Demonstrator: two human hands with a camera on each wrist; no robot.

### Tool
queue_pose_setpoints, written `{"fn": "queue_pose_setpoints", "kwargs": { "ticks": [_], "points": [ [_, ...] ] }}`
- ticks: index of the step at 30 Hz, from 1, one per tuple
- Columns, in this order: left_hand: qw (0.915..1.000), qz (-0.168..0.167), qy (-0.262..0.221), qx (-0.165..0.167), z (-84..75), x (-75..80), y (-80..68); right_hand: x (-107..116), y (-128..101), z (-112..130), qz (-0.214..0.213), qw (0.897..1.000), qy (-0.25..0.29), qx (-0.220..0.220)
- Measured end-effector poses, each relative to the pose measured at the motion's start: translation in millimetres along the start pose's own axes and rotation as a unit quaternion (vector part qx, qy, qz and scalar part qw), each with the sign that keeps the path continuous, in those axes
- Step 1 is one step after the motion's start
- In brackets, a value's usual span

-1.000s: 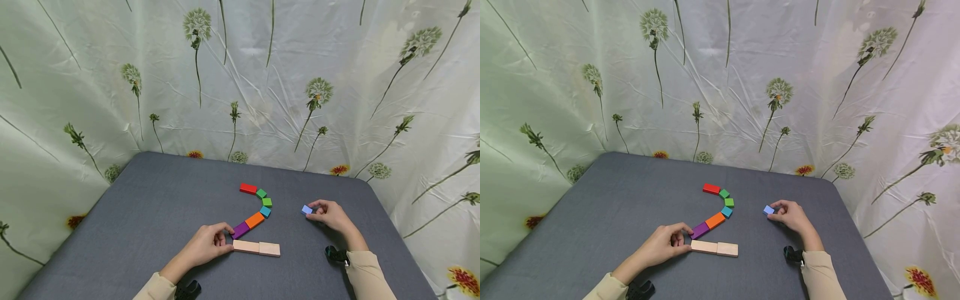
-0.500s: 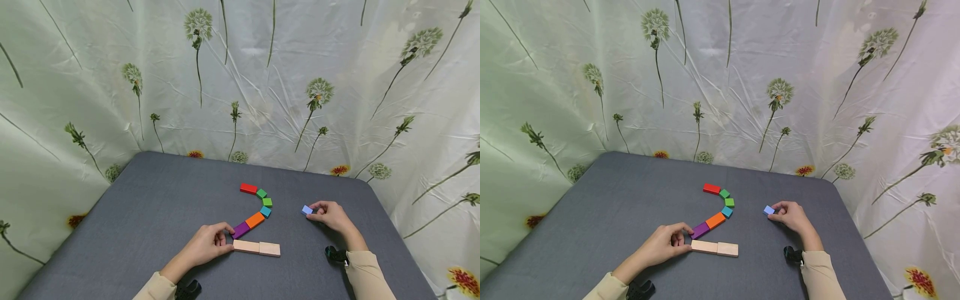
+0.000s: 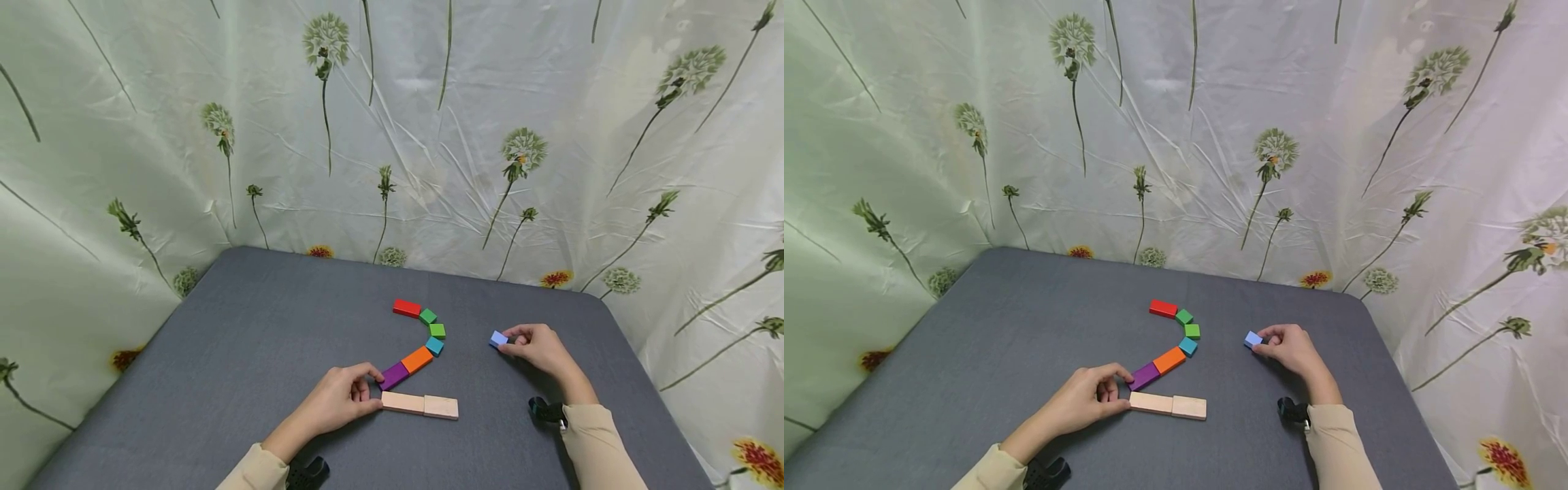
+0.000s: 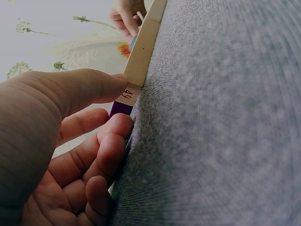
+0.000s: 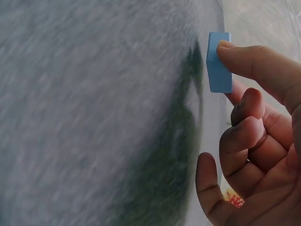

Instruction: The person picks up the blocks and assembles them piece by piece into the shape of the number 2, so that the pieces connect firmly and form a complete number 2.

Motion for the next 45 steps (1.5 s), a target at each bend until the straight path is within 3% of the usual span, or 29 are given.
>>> {"fn": "queue_pose_setpoints", "kwargs": {
  "ticks": [25,45],
  "points": [
    [1.0000,0.002,0.002,0.000,0.0,0.6,0.3,-14.2,33.6,64.7,0.004,0.999,0.018,0.051],
    [1.0000,0.008,-0.003,0.002,0.8,0.5,0.8,-56.3,53.5,121.4,0.035,0.995,0.021,0.090]
  ]
}}
Point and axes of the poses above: each hand's wrist, its own y-axis towards the middle knuckle, its own x-axis out of the back of the hand, z = x × y, the point moved 3 cm from there along y, towards the middle knuckle
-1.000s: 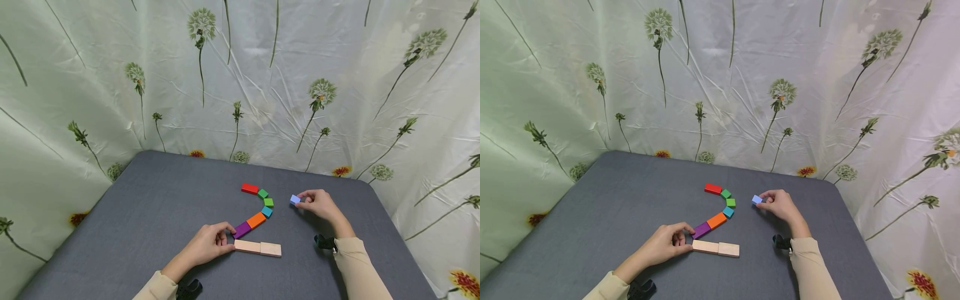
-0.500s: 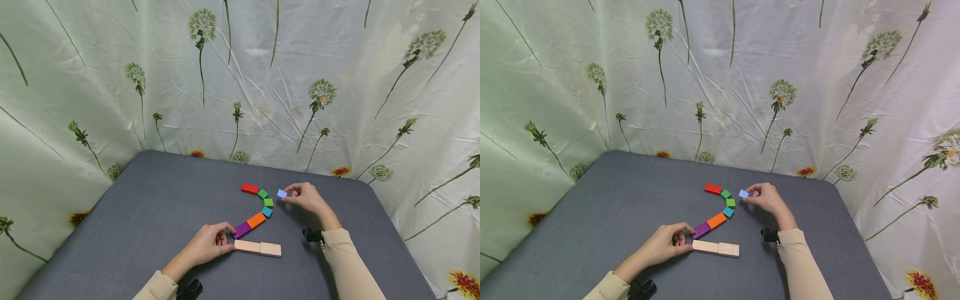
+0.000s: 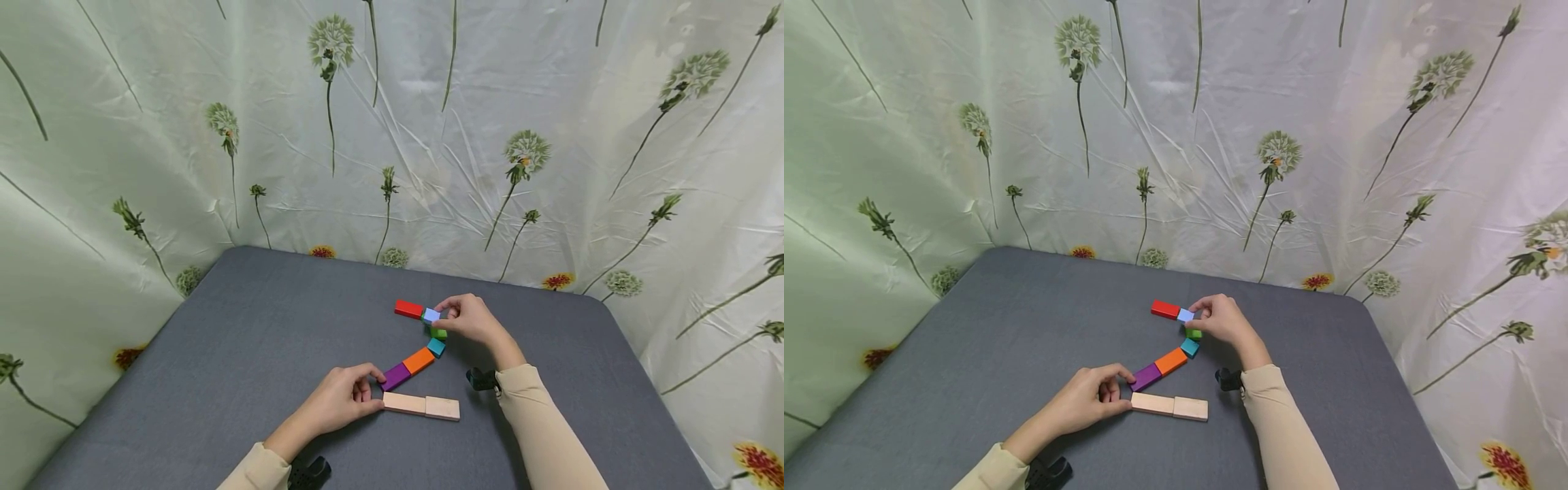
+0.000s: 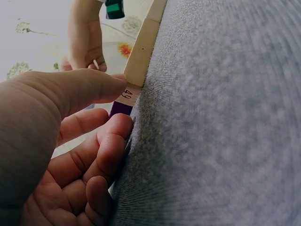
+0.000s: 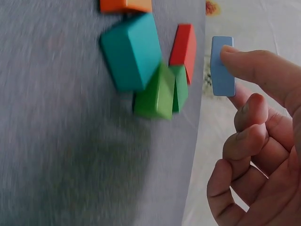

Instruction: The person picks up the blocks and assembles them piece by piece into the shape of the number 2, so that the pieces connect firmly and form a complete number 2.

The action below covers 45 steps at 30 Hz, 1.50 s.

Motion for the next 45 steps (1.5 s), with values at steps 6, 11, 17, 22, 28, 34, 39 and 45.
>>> {"fn": "queue_pose_setpoints", "kwargs": {
  "ticks": [6,11,17,22,28,34,39,45],
  "points": [
    [1.0000,0.000,0.000,0.000,0.4,0.6,-0.2,-16.5,8.4,15.3,0.024,1.000,-0.004,0.007],
    [1.0000,0.002,-0.003,0.000,1.2,0.3,-0.3,-29.8,16.0,25.0,0.045,0.998,-0.039,0.007],
    [1.0000,0.001,-0.003,0.000,1.2,0.3,-0.4,-41.7,25.6,35.3,0.053,0.996,-0.073,0.016],
    [1.0000,0.002,-0.006,-0.001,1.0,0.3,-0.5,-49.4,31.7,41.9,0.068,0.994,-0.088,0.015],
    [1.0000,0.002,-0.003,-0.001,-0.1,0.8,-0.5,-57.8,37.0,46.8,0.077,0.991,-0.111,0.012],
    [1.0000,0.005,-0.005,0.000,0.3,0.9,-0.2,-63.9,41.0,52.8,0.077,0.989,-0.124,0.019],
    [0.9999,0.008,-0.009,0.001,0.3,1.1,-0.2,-67.0,43.9,56.1,0.083,0.987,-0.134,0.018],
    [1.0000,0.006,-0.006,-0.001,0.3,1.4,-0.2,-69.6,46.5,59.3,0.082,0.986,-0.145,0.022]
  ]
}}
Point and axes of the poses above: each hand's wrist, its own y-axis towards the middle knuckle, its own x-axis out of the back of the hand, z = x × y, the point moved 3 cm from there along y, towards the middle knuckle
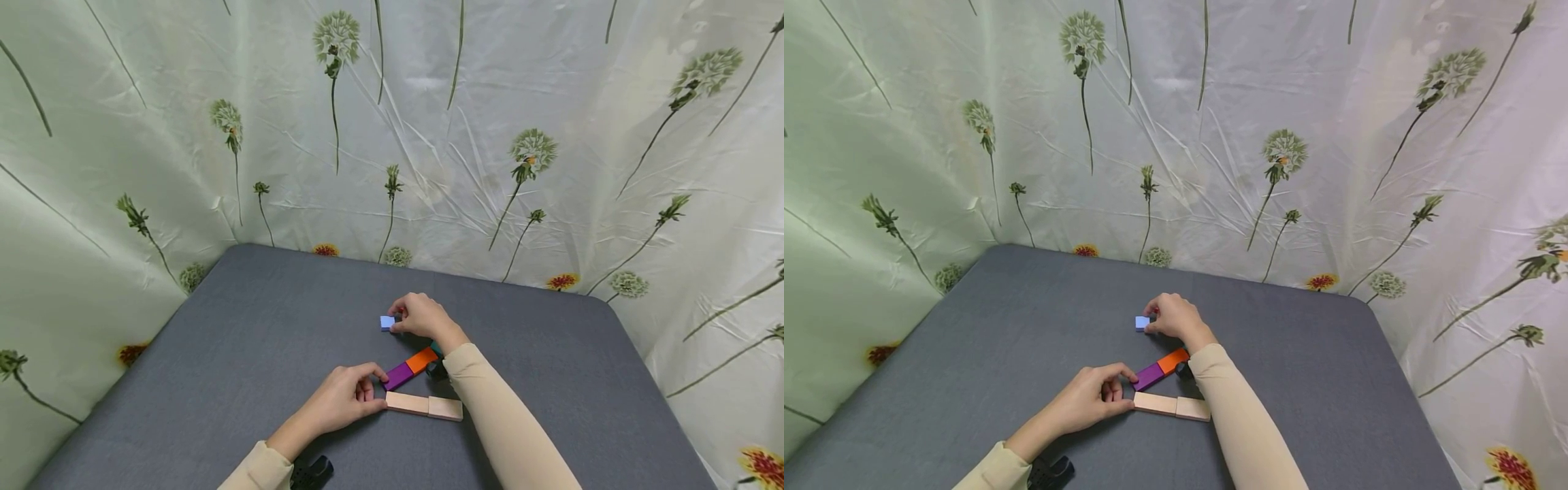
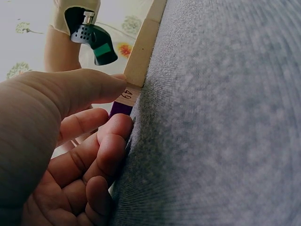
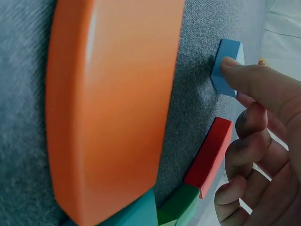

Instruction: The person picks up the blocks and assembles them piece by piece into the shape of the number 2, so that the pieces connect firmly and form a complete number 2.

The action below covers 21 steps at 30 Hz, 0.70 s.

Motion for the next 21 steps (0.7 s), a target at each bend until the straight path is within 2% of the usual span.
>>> {"fn": "queue_pose_setpoints", "kwargs": {
  "ticks": [14,21],
  "points": [
    [1.0000,-0.001,-0.001,-0.005,-0.5,-0.7,0.0,1.1,6.3,5.4,-0.003,0.999,-0.034,-0.013],
    [0.9999,-0.006,-0.001,-0.009,-0.1,-0.6,-0.7,0.8,3.0,11.9,-0.036,0.997,-0.061,-0.036]
  ]
}}
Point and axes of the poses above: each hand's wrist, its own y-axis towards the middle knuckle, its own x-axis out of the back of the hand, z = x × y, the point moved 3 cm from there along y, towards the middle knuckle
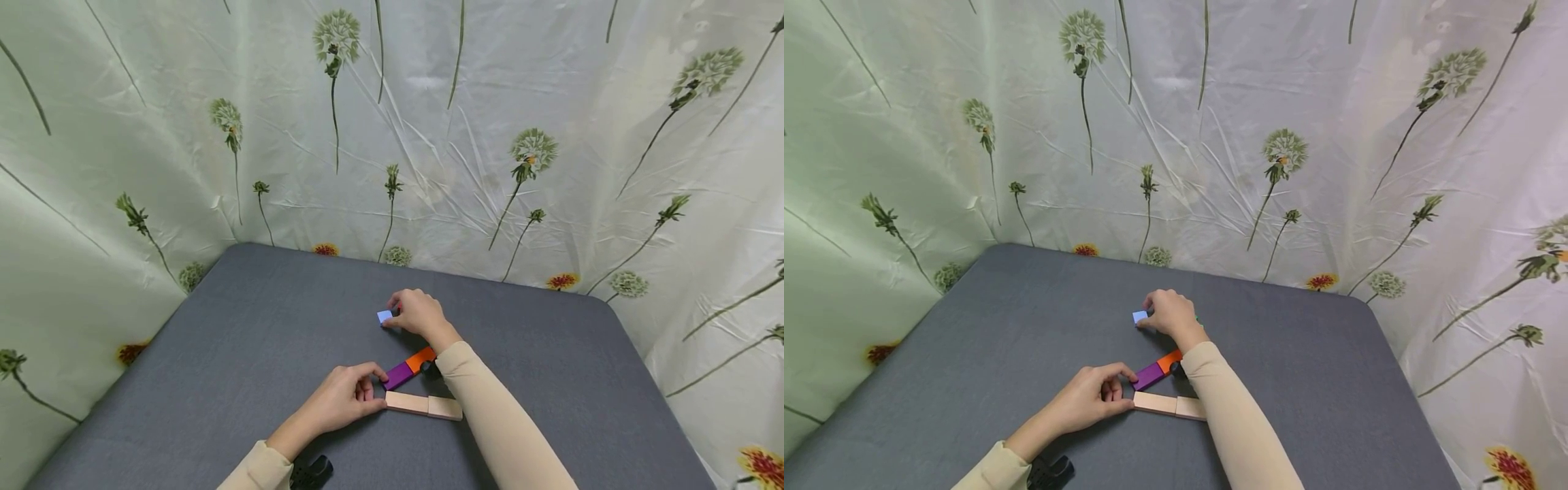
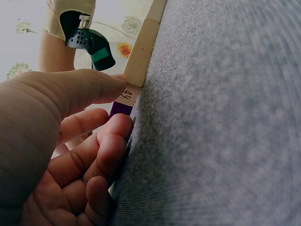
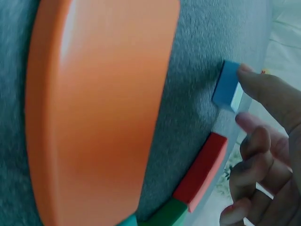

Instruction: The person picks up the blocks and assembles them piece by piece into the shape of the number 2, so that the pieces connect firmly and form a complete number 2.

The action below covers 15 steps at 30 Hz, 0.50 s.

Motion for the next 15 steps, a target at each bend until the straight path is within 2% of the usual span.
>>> {"fn": "queue_pose_setpoints", "kwargs": {
  "ticks": [7,15],
  "points": [
    [1.0000,-0.004,-0.002,-0.003,0.5,0.2,-0.7,-3.9,-0.2,8.5,-0.030,0.999,-0.033,-0.019],
    [0.9999,-0.005,-0.003,-0.009,0.2,0.2,-0.4,-5.1,0.3,10.4,-0.029,0.999,-0.028,-0.030]
  ]
}}
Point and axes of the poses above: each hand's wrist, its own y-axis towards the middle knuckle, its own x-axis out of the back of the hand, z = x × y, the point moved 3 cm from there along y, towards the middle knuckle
